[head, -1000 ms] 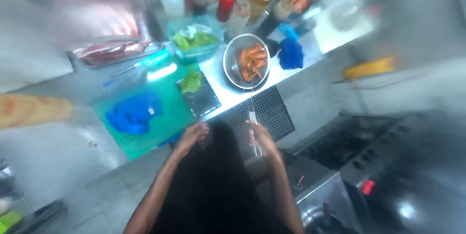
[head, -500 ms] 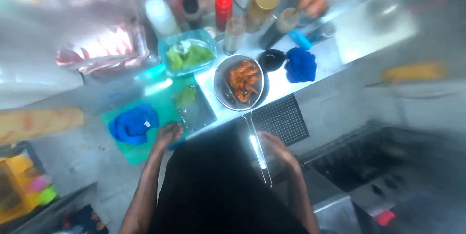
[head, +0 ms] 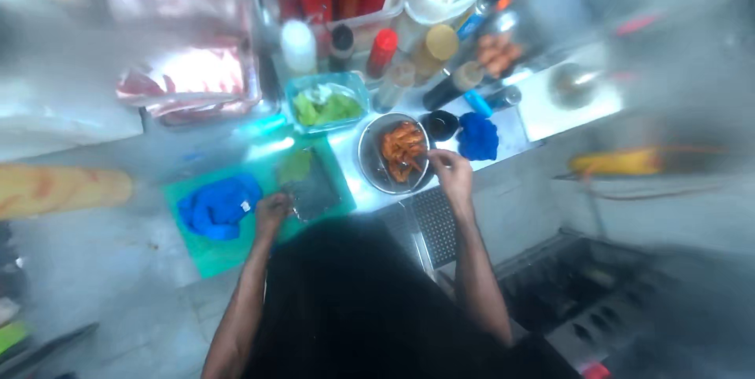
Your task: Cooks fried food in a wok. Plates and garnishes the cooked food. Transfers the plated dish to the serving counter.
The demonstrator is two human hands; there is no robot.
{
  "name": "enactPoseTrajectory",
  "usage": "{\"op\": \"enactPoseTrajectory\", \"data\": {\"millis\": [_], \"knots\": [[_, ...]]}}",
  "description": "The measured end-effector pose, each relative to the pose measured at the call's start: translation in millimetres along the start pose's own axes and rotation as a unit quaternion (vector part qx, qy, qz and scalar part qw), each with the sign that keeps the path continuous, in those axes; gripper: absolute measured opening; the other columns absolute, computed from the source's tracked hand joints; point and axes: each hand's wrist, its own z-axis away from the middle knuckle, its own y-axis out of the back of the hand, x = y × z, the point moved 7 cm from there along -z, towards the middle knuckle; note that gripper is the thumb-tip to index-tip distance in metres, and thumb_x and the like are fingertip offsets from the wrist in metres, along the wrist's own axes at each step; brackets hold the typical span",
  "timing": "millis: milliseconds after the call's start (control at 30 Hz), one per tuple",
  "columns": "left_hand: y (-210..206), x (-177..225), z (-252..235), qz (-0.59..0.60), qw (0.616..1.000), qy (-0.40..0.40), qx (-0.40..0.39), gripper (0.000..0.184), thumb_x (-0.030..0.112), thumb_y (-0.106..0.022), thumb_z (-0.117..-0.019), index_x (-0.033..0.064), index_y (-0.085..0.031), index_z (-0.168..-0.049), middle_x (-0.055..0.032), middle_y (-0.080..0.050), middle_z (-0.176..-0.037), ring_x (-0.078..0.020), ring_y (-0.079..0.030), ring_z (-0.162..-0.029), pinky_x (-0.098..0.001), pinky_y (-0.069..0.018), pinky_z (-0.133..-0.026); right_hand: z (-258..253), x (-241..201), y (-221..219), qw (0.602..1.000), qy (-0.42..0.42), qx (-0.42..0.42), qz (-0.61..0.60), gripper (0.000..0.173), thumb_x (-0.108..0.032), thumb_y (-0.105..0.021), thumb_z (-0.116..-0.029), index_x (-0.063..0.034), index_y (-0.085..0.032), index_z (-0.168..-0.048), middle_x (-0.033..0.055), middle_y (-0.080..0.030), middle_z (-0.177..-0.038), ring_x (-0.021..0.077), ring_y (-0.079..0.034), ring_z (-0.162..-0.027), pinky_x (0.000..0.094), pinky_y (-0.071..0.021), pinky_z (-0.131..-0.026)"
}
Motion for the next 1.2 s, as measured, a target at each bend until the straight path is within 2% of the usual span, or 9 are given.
{"op": "enactPoseTrajectory", "data": {"millis": [100,200,367,533,600,733,833,1033,1200], "knots": [[9,4,0,-0.002,0.999,0.017,-0.03,0.026,0.019,-0.068,-0.1002,-0.0031,-0.067,-0.114,-0.0128,-0.073,-0.098,-0.0176,-0.074,-0.079,-0.0356,-0.065,-0.072,-28,-4,-33,0.995,-0.009,-0.033,0.09,0.029,-0.034,-0.061,-0.1036,-0.0122,-0.075,-0.116,0.0183,-0.071,-0.111,0.0389,-0.069,-0.1,0.063,-0.0545,-0.087],[17,5,3,-0.046,0.995,0.032,-0.08,0.031,0.027,-0.063,-0.1036,0.0021,-0.068,-0.121,-0.0114,-0.073,-0.109,-0.0173,-0.074,-0.093,-0.0359,-0.0638,-0.08,-58,3,-59,0.975,-0.072,-0.027,0.207,0.041,-0.049,-0.06,-0.099,-0.0118,-0.078,-0.103,0.0172,-0.074,-0.104,0.0392,-0.07,-0.101,0.0639,-0.0549,-0.086],[42,-18,9,-0.041,0.996,-0.011,-0.08,0.028,0.025,-0.064,-0.1029,0.0048,-0.069,-0.122,-0.0095,-0.073,-0.113,-0.0182,-0.073,-0.1,-0.0383,-0.062,-0.087,-43,-13,-70,0.969,-0.112,-0.003,0.219,0.038,-0.044,-0.062,-0.0968,-0.0097,-0.077,-0.103,0.0203,-0.074,-0.102,0.0428,-0.07,-0.098,0.067,-0.0545,-0.08],[56,-37,25,-0.01,0.997,-0.006,-0.071,0.029,0.023,-0.067,-0.1011,0.0026,-0.069,-0.123,-0.0112,-0.073,-0.113,-0.0198,-0.073,-0.101,-0.0385,-0.0621,-0.086,-5,-28,-77,0.988,0.016,0.042,0.147,0.029,-0.038,-0.062,-0.0986,-0.0123,-0.074,-0.102,0.0182,-0.071,-0.096,0.0396,-0.069,-0.085,0.0634,-0.0556,-0.069],[56,-36,30,-0.004,0.997,-0.009,-0.081,0.03,0.023,-0.065,-0.1018,0.002,-0.068,-0.123,-0.012,-0.073,-0.113,-0.0201,-0.072,-0.101,-0.0384,-0.0617,-0.087,15,-47,-67,0.988,0.056,0.024,0.145,0.03,-0.037,-0.064,-0.1,-0.0094,-0.073,-0.105,0.02,-0.07,-0.102,0.0411,-0.068,-0.09,0.0634,-0.0549,-0.074],[65,-30,39,0.005,0.997,-0.008,-0.072,0.029,0.022,-0.063,-0.1034,0.0028,-0.068,-0.125,-0.0122,-0.073,-0.115,-0.0199,-0.072,-0.103,-0.0383,-0.0613,-0.089,29,-83,-50,0.969,0.184,-0.003,0.165,0.033,-0.034,-0.06,-0.1038,-0.0088,-0.069,-0.122,0.0198,-0.065,-0.127,0.041,-0.062,-0.118,0.0629,-0.0498,-0.098],[70,-24,39,0.022,0.998,-0.005,-0.054,0.026,0.018,-0.064,-0.1028,0.0021,-0.068,-0.123,-0.0124,-0.073,-0.113,-0.0203,-0.072,-0.101,-0.0387,-0.0612,-0.089,34,-116,-56,0.937,0.296,-0.044,0.181,0.023,-0.025,-0.065,-0.1009,-0.0059,-0.074,-0.109,0.0191,-0.068,-0.118,0.0394,-0.064,-0.112,0.0609,-0.0509,-0.097],[74,-7,24,0.028,0.997,-0.056,-0.034,0.025,0.022,-0.063,-0.1036,0.0061,-0.069,-0.122,-0.0106,-0.073,-0.113,-0.0214,-0.072,-0.098,-0.0431,-0.0609,-0.088,16,-174,-142,0.9,0.341,-0.193,0.191,0.013,-0.024,-0.07,-0.0932,-0.0155,-0.079,-0.097,0.0074,-0.073,-0.103,0.0274,-0.068,-0.101,0.0511,-0.056,-0.091],[80,8,23,0.048,0.995,-0.087,-0.017,0.027,0.026,-0.064,-0.1034,0.0074,-0.069,-0.123,-0.0104,-0.073,-0.113,-0.0221,-0.072,-0.098,-0.0443,-0.0603,-0.087,40,-198,-224,0.873,0.41,-0.201,0.173,0.023,-0.027,-0.065,-0.0969,-0.0073,-0.076,-0.093,0.0129,-0.072,-0.1,0.0323,-0.068,-0.104,0.0508,-0.0571,-0.09]]}}
